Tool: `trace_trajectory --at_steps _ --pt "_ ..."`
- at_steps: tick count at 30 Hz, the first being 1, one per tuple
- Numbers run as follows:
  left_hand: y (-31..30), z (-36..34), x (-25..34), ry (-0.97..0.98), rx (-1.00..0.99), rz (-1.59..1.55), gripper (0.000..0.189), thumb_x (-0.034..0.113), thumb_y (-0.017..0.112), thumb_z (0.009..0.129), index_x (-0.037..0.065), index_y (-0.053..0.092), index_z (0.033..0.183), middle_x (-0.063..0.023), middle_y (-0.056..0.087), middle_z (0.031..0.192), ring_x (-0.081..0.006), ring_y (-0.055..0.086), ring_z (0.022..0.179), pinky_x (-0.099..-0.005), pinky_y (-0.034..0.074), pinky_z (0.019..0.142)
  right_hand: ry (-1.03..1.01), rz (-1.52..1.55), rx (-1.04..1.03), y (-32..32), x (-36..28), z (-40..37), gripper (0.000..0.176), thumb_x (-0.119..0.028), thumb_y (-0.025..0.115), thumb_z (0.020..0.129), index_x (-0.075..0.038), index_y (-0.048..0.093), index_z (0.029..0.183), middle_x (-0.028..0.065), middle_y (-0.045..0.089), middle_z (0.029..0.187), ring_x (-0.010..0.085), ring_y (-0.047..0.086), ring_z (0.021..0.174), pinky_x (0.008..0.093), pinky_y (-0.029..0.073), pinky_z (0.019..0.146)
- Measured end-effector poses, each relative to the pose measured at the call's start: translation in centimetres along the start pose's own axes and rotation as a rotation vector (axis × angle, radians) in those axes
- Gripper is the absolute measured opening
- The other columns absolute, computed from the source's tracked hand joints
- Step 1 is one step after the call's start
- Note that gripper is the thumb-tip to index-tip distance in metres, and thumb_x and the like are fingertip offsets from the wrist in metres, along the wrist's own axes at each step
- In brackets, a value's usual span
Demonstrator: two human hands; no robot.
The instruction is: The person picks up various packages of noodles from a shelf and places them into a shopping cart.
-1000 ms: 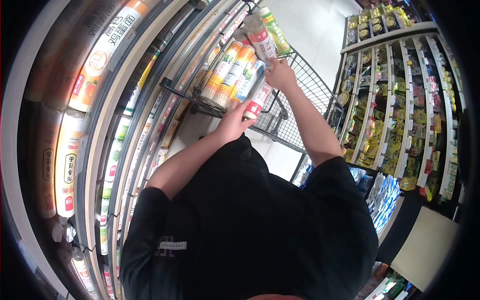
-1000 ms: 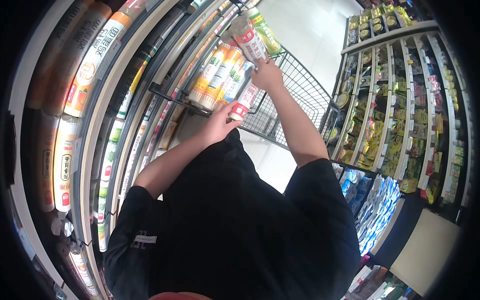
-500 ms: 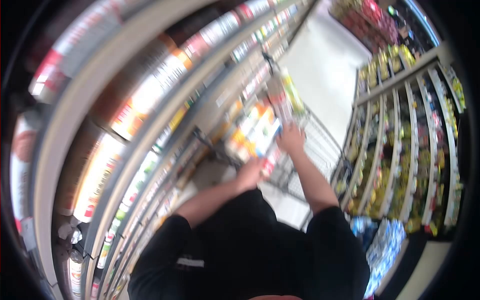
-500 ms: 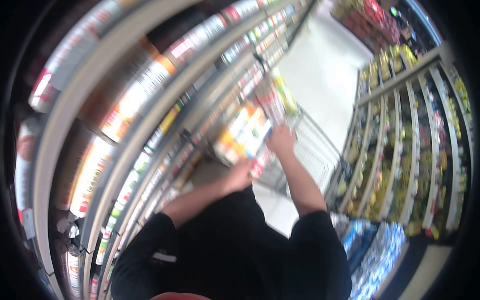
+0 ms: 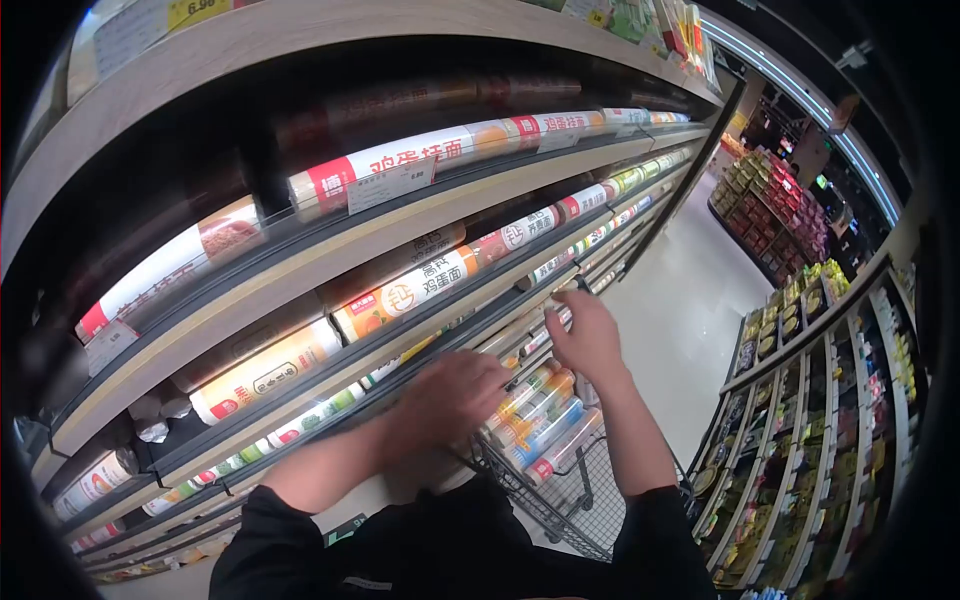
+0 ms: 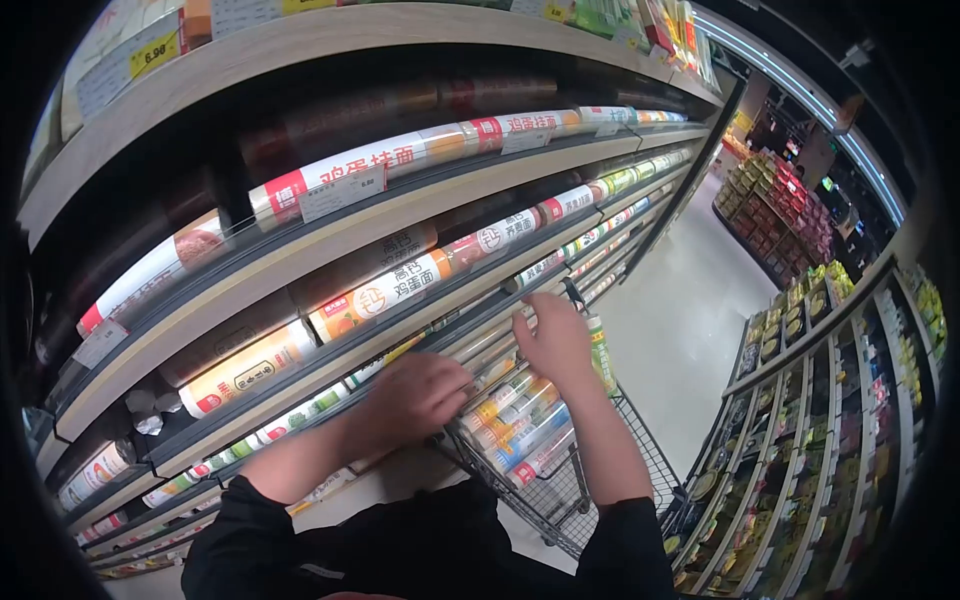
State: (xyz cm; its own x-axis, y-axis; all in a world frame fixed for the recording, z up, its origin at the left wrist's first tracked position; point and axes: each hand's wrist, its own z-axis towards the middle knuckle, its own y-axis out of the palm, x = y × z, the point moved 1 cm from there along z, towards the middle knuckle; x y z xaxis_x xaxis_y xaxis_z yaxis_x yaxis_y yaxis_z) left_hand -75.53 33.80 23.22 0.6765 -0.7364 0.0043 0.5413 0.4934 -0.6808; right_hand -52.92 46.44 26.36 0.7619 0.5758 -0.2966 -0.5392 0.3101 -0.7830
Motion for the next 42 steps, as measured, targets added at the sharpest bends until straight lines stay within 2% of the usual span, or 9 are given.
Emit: trace_trajectory --at_steps 2,8,15,21,24,28,33,36,42 --pt "-7.4 3.2 -1.2 -0.279 -0.104 0.032 0.02 0.008 0.072 0.085 0.006 0.072 0.104 -0.0085 0.068 0.108 -0.0311 0.067 0.1 -0.0437 0.055 0.085 -0.183 0.085 0.155 -3.1 -3.7 5.1 0.025 -0.022 0.07 0.093 -0.004 0.072 0.109 0.0175 0.072 0.107 0.0377 0.069 0.101 0.0464 0.055 0.089" --pt "-19.5 8.3 -4.5 -0.247 0.177 0.678 0.028 0.005 0.069 0.088 0.009 0.071 0.115 -0.011 0.067 0.115 -0.0316 0.064 0.111 -0.0442 0.05 0.095 -0.557 0.078 0.341 -6.3 -11.1 19.0 0.023 -0.021 0.061 0.096 -0.004 0.07 0.107 0.0169 0.071 0.102 0.0376 0.066 0.1 0.0499 0.053 0.091" --pt "-24.5 12.3 -10.8 -1.157 -0.541 0.563 0.042 0.026 0.057 0.101 0.007 0.062 0.138 -0.0247 0.074 0.11 -0.0405 0.072 0.1 -0.0476 0.057 0.088 -0.247 -0.323 -0.356 -4.8 -15.4 28.7 0.094 -0.004 0.067 0.077 -0.02 0.036 0.164 0.0217 0.056 0.151 0.0409 0.058 0.132 0.0458 0.051 0.107" --pt "-23.7 10.1 -14.5 -0.852 -0.092 0.682 0.045 0.022 0.055 0.102 0.007 0.058 0.145 -0.0253 0.072 0.119 -0.0403 0.071 0.108 -0.0468 0.056 0.092 -0.309 -0.475 -0.509 -3.3 -15.7 31.0 0.101 0.002 0.069 0.07 -0.022 0.037 0.163 0.0212 0.054 0.153 0.0401 0.057 0.135 0.045 0.051 0.109" --pt "-24.1 11.3 -11.2 -1.048 -0.37 0.615 0.045 0.019 0.06 0.1 0.007 0.058 0.144 -0.0245 0.071 0.125 -0.0378 0.069 0.114 -0.0434 0.056 0.094 -0.299 -0.314 -0.465 -5.5 -16.2 30.1 0.093 0.001 0.068 0.069 -0.021 0.047 0.157 0.0211 0.058 0.148 0.0402 0.059 0.132 0.0436 0.054 0.106" --pt "-22.6 9.9 -5.0 -0.682 -0.004 0.887 0.045 0.024 0.073 0.097 0.01 0.064 0.139 -0.0173 0.064 0.128 -0.0371 0.067 0.113 -0.0477 0.056 0.089 -0.289 -0.036 -0.159 -6.5 -14.1 27.5 0.078 -0.009 0.067 0.071 -0.013 0.056 0.148 0.0264 0.073 0.112 0.0408 0.072 0.1 0.042 0.059 0.085" --pt "-17.5 4.6 0.4 -0.408 0.319 0.396 0.056 0.013 0.087 0.084 0.006 0.066 0.135 -0.0151 0.057 0.116 -0.0306 0.065 0.098 -0.0399 0.056 0.085 -0.726 0.222 0.22 -8.1 -10.2 18.0 0.044 -0.01 0.064 0.089 -0.001 0.064 0.132 0.0175 0.066 0.125 0.0265 0.065 0.11 0.0366 0.054 0.095" --pt "-12.1 1.1 3.6 -0.468 0.221 0.09 0.059 0.012 0.092 0.077 0.006 0.069 0.13 -0.0134 0.056 0.114 -0.0296 0.064 0.101 -0.0397 0.057 0.086 -0.602 0.448 0.128 -6.2 -5.1 11.5 0.05 0.006 0.059 0.076 -0.011 0.071 0.122 0.0115 0.062 0.126 0.0311 0.06 0.119 0.0394 0.053 0.097" --pt "1.3 -3.9 7.2 -0.809 -0.126 -0.768 0.065 0.008 0.086 0.079 0.005 0.062 0.139 -0.0136 0.054 0.133 -0.0268 0.063 0.118 -0.0397 0.055 0.098 -0.045 0.381 -0.324 -0.5 7.4 -5.0 0.04 -0.005 0.072 0.085 -0.009 0.072 0.125 0.0085 0.07 0.12 0.0259 0.064 0.121 0.0372 0.05 0.104"
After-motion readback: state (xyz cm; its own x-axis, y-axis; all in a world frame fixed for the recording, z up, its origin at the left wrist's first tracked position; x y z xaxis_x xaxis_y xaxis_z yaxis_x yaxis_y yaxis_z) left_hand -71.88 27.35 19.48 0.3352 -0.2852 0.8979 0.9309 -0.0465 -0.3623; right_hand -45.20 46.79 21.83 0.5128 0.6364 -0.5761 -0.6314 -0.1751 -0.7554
